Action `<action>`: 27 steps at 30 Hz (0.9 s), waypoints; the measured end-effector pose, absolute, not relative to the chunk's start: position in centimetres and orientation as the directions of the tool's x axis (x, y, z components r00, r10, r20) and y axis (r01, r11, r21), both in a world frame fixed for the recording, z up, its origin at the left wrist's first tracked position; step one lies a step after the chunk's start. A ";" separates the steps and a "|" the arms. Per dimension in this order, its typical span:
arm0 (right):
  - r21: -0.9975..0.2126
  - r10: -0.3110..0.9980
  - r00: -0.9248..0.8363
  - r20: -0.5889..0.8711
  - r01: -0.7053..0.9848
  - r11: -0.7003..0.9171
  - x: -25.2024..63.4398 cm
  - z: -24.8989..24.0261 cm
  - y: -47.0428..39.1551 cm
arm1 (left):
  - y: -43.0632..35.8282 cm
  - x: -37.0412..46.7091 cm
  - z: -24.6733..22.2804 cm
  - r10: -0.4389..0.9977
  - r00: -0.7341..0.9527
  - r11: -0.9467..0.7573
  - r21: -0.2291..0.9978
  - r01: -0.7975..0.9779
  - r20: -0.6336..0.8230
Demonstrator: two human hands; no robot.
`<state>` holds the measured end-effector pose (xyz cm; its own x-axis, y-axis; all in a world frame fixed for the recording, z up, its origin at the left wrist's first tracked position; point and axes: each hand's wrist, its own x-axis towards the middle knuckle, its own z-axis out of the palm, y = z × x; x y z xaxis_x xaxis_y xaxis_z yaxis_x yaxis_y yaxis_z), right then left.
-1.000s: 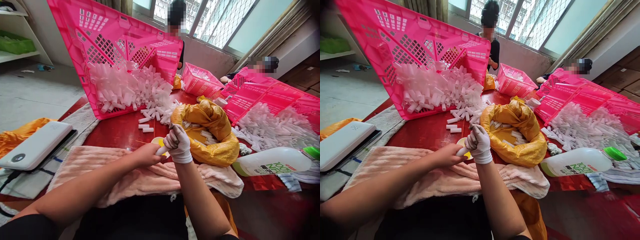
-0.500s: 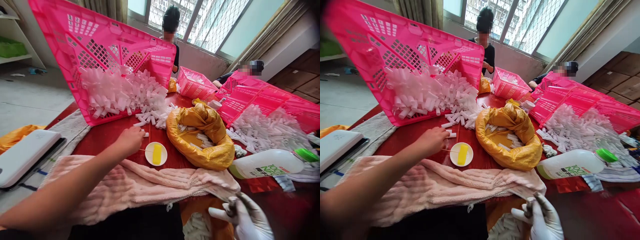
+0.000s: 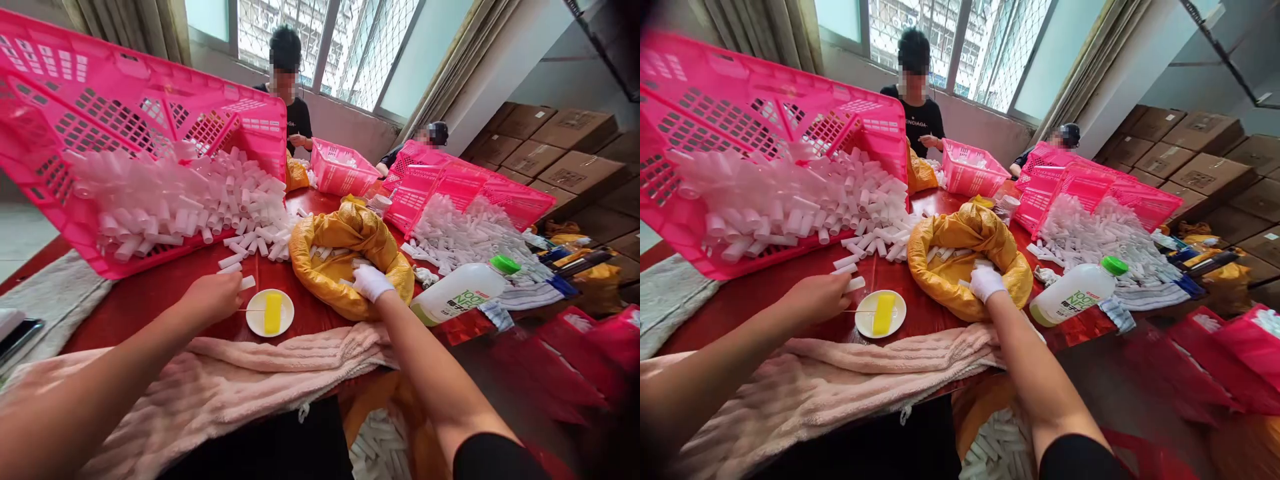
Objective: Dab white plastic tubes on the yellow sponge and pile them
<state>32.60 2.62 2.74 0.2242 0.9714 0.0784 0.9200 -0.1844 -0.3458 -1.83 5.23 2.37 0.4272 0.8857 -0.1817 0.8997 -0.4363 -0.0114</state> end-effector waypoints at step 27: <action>-0.280 0.724 -0.540 0.429 0.683 0.675 21.9 -3.5 -0.7 | 2.4 -3.3 -1.0 0.881 0.451 -0.414 0.231 0.881 -0.142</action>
<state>21.85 -0.69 -3.45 -0.5402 0.7243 0.4285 0.6830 0.6748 -0.2795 -3.32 2.37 -1.04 0.4513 0.8811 -0.1417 0.8806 -0.4139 0.2308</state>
